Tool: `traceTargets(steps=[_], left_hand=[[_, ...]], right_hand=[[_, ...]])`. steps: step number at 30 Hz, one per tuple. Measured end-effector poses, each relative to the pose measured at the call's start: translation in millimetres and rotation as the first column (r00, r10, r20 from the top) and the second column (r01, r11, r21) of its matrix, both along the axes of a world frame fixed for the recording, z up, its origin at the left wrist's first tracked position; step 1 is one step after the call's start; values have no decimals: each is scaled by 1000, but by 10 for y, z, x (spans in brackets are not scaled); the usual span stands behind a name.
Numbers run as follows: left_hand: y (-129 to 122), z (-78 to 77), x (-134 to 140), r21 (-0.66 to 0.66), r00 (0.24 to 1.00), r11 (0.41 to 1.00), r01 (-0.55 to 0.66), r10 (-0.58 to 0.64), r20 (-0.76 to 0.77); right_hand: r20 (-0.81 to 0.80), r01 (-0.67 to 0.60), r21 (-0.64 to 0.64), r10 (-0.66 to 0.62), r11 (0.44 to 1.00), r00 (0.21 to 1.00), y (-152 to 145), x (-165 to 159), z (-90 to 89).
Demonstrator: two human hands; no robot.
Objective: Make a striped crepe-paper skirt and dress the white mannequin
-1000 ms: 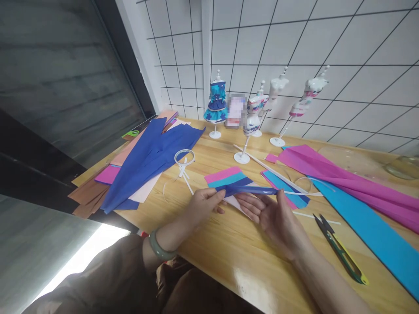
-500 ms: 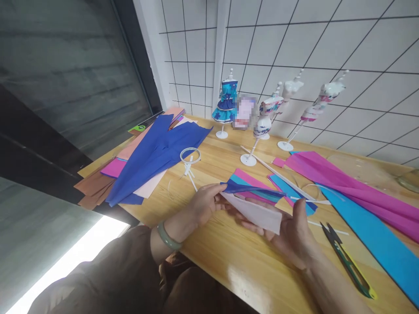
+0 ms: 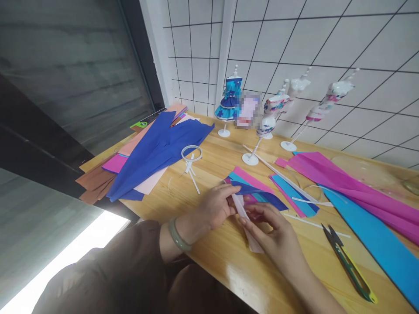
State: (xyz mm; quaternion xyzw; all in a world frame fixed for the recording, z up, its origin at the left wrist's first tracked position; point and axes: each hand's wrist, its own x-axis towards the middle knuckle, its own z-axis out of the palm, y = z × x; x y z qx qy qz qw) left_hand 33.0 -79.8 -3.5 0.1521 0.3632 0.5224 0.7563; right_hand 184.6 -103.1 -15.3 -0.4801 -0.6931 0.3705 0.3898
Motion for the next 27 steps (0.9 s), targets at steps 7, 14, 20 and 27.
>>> traceTargets(steps=[7, 14, 20, 27], left_hand=[[71, -53, 111, -11, 997, 1000, -10, 11, 80], [141, -57, 41, -3, 998, 1000, 15, -15, -67], [157, -105, -199, 28, 931, 968, 248, -230, -284], [36, -244, -557, -25, 846, 908, 418, -399, -353]], right_hand=[[129, -90, -19, 92, 996, 987, -22, 97, 10], [165, -180, -131, 200, 975, 966, -93, 79, 10], [96, -332, -267, 368, 905, 925, -119, 124, 149], [91, -273, -378, 329, 885, 940, -34, 245, -34]])
